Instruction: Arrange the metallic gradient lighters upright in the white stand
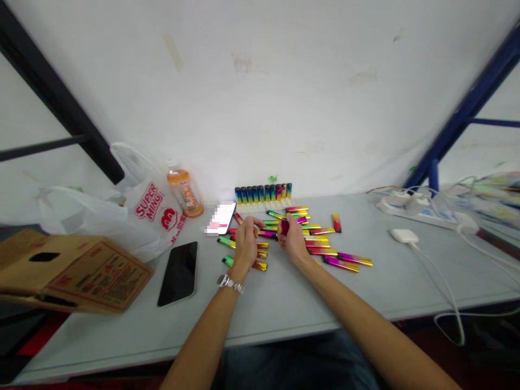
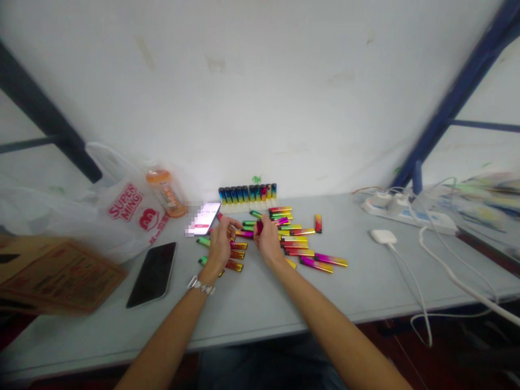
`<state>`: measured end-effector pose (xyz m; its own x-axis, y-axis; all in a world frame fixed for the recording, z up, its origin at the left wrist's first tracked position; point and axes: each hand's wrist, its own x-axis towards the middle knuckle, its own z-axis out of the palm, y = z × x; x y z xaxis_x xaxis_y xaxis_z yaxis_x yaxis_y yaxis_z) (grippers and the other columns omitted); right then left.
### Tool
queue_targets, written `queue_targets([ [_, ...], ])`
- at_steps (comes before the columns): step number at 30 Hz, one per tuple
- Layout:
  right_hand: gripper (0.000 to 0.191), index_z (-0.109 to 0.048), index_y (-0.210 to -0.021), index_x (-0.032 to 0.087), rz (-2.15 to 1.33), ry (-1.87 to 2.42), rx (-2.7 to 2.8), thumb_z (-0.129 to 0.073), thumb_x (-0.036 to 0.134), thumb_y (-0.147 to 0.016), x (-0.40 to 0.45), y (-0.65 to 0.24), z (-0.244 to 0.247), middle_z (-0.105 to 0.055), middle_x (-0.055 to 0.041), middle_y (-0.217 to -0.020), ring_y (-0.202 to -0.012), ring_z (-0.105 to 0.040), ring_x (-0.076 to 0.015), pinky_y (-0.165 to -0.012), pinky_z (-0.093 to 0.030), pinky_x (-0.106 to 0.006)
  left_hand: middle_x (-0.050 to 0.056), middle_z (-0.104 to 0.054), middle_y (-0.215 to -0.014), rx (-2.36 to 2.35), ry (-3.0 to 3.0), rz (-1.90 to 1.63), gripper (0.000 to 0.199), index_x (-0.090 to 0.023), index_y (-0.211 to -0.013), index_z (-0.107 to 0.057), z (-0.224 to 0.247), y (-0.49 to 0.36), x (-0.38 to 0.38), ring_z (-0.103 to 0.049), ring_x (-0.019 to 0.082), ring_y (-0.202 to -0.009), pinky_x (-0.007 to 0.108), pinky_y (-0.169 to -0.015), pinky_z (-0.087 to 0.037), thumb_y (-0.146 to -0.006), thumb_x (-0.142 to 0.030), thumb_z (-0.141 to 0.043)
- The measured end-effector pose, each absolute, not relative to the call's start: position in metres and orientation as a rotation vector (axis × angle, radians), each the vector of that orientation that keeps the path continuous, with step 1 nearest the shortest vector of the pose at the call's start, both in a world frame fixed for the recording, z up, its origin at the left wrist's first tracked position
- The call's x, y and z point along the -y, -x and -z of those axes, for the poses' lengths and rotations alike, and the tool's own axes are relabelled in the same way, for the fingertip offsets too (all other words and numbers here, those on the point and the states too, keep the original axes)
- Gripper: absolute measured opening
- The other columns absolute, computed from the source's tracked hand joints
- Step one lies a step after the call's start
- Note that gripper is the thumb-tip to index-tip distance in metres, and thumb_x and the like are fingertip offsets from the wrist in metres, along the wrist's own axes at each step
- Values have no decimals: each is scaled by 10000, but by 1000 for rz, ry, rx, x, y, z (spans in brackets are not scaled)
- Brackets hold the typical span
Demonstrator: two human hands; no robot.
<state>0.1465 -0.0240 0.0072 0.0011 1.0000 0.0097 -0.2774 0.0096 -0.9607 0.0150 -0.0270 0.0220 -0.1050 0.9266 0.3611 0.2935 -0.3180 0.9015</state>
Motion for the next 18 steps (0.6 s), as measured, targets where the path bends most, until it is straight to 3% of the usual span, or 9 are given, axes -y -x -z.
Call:
queue_targets([
  [3,611,-473,-607,217,-1342,908,925,-383,790,-801,20,-147,-11,-296,73,-432,-367,-251,-84,-373,-194,-234,2,-493,-613,-1349,-1631,-1434,572,-185,-739,-632,-20,-14,26,-489,150,-611,293,-627,-394,-996,-509,-238],
  [8,521,-612,-785,196,-1247,889,945,-562,714,-759,7,-165,-20,-478,53,-559,-492,-446,-101,-483,-388,-235,9,-511,-645,-1322,-1668,-1417,522,-185,-747,-629,-21,-14,25,-494,154,-633,290,-629,-397,-994,-469,-266],
  [13,377,-647,-801,188,-1064,969,1124,-777,513,-662,-17,-193,-31,-596,30,-663,-602,-517,-111,-566,-413,-237,11,-505,-635,-1294,-1669,-1430,509,-188,-748,-632,-25,-16,26,-502,157,-639,288,-637,-416,-989,-470,-284],
  [18,289,-716,-737,171,-669,1195,1362,-790,435,-646,-59,-216,-47,-629,-6,-636,-579,-510,-137,-558,-407,-273,14,-523,-649,-1288,-1727,-1427,491,-191,-746,-631,-23,-14,24,-526,162,-666,291,-672,-435,-988,-460,-299],
])
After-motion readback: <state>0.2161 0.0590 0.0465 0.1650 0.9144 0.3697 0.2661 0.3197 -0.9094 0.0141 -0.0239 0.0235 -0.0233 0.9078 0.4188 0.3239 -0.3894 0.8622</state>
